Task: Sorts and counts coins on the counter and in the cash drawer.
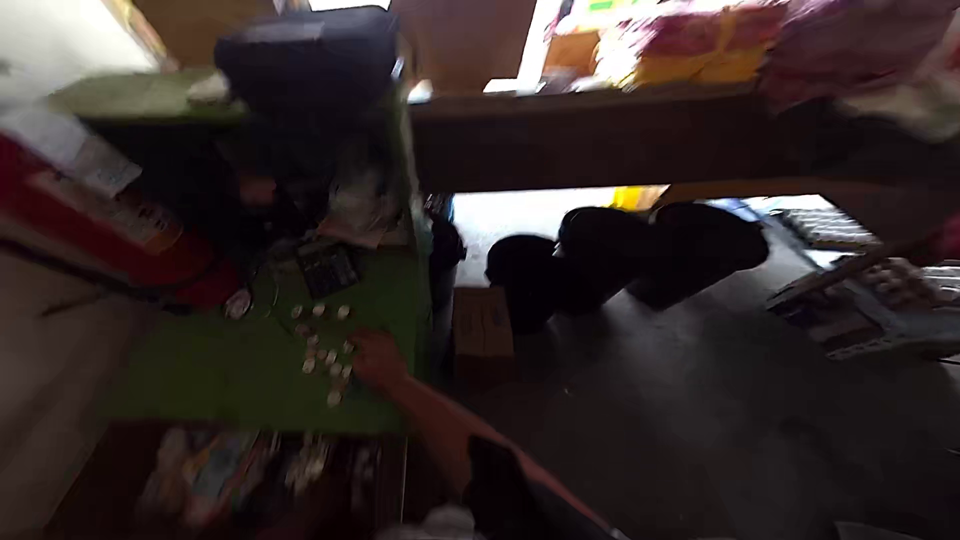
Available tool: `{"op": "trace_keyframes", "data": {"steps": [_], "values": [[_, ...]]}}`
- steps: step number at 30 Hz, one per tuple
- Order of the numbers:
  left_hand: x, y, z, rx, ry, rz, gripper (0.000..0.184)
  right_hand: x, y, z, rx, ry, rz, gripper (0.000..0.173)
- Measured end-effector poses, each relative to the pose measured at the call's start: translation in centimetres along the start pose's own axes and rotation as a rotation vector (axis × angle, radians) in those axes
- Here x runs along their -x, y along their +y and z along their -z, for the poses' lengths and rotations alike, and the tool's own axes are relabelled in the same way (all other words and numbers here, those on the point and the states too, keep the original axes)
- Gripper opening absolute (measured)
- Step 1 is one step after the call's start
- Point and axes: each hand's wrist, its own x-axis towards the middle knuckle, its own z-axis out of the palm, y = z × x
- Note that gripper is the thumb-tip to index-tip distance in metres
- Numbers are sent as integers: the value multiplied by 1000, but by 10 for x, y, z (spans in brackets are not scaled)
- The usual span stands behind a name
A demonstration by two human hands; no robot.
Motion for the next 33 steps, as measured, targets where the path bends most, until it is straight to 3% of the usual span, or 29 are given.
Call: {"op": "trace_keyframes", "data": {"steps": [1, 2, 4, 8, 10, 17, 21, 33], "values": [[20, 19, 19, 92, -99, 150, 52, 0, 1, -2, 22, -19, 1, 39], [20, 21, 28, 163, -55, 236, 51, -2, 6, -8, 32, -9, 23, 36], [6, -2, 23, 301, 151, 336, 41, -8, 14, -20, 72, 86, 93, 31], [-6, -47, -6, 470, 491, 498, 39, -10, 17, -27, 141, 90, 120, 33], [-10, -55, -20, 529, 571, 539, 37, -10, 19, -29, 127, 96, 130, 35], [-19, -27, -2, 525, 359, 520, 27, -10, 22, -31, 48, 106, 117, 37], [-21, -23, 6, 524, 326, 528, 30, -13, 22, -31, 58, 118, 112, 37], [-27, -21, 9, 349, 79, 314, 28, -11, 26, -33, 11, 162, 146, 35]]}}
